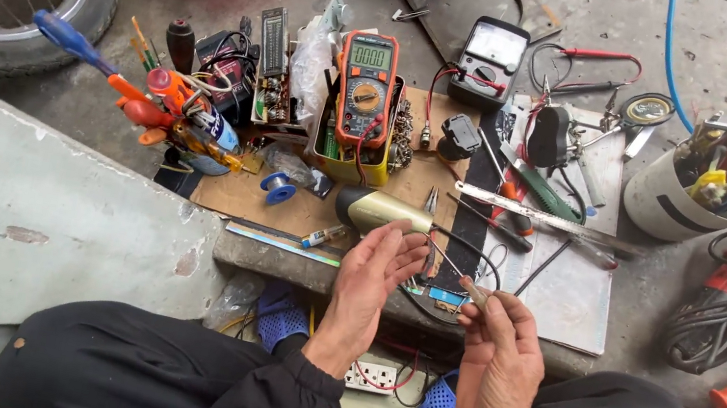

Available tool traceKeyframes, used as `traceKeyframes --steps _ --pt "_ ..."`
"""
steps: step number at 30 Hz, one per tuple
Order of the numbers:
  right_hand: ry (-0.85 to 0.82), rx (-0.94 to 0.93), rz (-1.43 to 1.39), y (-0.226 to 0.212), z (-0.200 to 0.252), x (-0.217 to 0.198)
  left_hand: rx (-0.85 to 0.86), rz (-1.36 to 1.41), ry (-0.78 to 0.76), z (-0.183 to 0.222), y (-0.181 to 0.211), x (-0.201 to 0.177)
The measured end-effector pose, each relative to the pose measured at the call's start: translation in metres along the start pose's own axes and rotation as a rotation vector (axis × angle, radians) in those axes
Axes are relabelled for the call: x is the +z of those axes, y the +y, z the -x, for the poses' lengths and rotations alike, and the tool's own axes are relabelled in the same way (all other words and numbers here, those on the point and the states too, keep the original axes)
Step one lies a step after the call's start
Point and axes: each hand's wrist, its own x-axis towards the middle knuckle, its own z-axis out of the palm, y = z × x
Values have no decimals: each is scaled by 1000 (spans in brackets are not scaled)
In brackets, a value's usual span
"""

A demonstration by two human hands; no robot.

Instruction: Inspecting and repairing the internal wiring of a hair dryer

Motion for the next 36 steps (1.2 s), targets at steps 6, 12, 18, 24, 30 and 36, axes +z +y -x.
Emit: traceKeyframes --steps 6,12,18,24,30,36 --pt "5 7 -51 1 -7 0 -14 94 -54 -3 0 26" --pt "39 40 -28 -4 -7 8 -5 70 -70 -3 1 33" --pt "52 28 -52 -2 -11 4 -4 51 -65 -6 -4 40" --pt "44 40 -20 -9 -7 9 -11 64 -33 -14 -10 39" --pt "13 3 90 -17 -2 17 -48 146 -6 -20 -16 34" --pt "64 -14 74 -18 -5 9 -79 265 91 -31 -21 21"
